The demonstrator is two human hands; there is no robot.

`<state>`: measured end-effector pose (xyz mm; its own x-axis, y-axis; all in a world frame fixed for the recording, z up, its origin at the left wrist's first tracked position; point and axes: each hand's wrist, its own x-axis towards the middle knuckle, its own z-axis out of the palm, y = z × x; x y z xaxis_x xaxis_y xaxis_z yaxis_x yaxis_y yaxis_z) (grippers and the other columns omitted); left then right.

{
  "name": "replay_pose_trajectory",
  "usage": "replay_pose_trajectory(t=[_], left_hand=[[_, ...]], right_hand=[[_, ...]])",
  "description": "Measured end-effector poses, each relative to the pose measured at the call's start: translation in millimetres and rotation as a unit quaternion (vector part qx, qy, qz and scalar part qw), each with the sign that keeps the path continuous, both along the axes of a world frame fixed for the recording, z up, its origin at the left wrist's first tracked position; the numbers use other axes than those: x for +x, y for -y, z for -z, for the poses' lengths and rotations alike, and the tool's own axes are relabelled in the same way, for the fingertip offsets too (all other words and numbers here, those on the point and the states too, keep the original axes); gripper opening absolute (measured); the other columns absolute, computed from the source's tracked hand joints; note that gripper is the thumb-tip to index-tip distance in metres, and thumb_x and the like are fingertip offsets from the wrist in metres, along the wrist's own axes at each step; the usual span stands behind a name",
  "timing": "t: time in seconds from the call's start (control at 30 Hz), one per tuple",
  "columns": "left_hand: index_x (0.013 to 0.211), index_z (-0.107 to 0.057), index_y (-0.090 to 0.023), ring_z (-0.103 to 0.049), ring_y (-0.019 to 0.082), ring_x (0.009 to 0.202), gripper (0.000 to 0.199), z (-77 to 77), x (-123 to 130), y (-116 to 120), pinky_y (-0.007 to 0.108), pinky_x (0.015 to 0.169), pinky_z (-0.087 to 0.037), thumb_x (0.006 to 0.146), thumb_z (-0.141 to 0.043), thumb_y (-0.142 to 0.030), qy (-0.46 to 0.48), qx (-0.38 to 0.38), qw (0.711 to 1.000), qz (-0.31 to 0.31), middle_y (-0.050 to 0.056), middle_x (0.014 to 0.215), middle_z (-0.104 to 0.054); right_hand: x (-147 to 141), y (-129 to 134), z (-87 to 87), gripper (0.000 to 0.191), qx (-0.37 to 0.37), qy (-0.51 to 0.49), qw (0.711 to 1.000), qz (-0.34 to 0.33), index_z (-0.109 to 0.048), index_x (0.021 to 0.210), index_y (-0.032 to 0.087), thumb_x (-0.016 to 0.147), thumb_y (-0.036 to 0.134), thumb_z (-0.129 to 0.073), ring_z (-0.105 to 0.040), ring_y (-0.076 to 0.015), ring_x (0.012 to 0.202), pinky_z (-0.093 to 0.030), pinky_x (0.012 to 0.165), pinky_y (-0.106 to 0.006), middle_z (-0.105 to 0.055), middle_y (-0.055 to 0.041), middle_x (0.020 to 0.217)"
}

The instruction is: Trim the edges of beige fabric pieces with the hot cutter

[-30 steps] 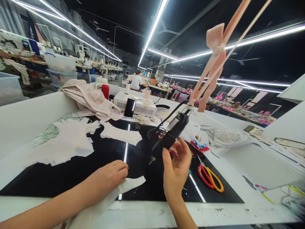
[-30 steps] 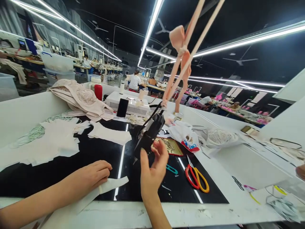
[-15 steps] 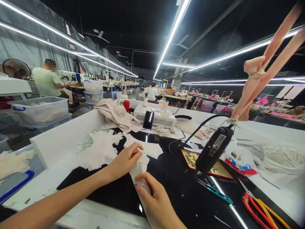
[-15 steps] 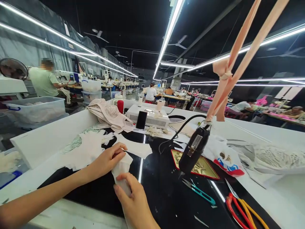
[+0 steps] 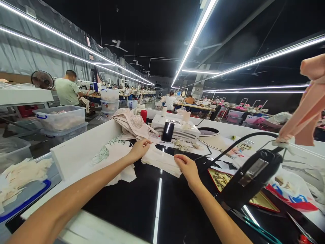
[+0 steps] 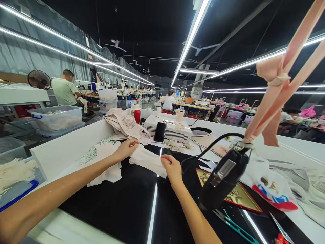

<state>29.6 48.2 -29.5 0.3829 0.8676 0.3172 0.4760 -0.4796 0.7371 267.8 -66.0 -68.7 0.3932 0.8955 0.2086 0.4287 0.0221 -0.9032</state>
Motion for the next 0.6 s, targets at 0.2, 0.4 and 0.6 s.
replay_pose_trajectory(t=[0.2, 0.4, 0.6], left_hand=[[0.119, -0.069, -0.016, -0.07, 0.022, 0.104, 0.028, 20.5, 5.7, -7.7, 0.044, 0.094, -0.061, 0.105, -0.067, -0.04, -0.105, 0.041, 0.993, 0.02, 0.008, 0.118, -0.071], [0.111, -0.07, -0.016, -0.068, 0.022, 0.103, 0.019, 35.5, 8.6, -2.9, 0.042, 0.096, -0.057, 0.106, -0.062, -0.031, -0.2, 0.065, 0.977, 0.027, 0.007, 0.113, -0.069], [0.108, -0.076, -0.021, -0.065, 0.027, 0.106, 0.031, 34.5, 8.9, -3.0, 0.035, 0.089, -0.051, 0.103, -0.046, -0.029, -0.258, 0.092, 0.962, 0.0, 0.011, 0.116, -0.06]], right_hand=[[17.7, -25.0, 18.2, 0.029, -0.017, 0.076, 0.996, 0.047, -0.069, 0.118, 0.015, 0.101, 0.04, -0.07, -0.072, -0.0193, 0.095, -0.063, 0.083, -0.037, -0.072, -0.0064, 0.114], [14.7, -22.0, 20.5, 0.03, -0.023, 0.251, 0.967, 0.038, -0.069, 0.123, 0.017, 0.102, 0.038, -0.069, -0.069, -0.0246, 0.115, -0.059, 0.101, -0.048, -0.07, -0.0091, 0.127], [-6.6, 1.9, 7.1, 0.026, -0.025, 0.397, 0.918, -0.01, -0.07, 0.123, 0.019, 0.102, 0.035, -0.069, -0.061, -0.0284, 0.132, -0.049, 0.115, -0.056, -0.066, -0.0099, 0.139]])
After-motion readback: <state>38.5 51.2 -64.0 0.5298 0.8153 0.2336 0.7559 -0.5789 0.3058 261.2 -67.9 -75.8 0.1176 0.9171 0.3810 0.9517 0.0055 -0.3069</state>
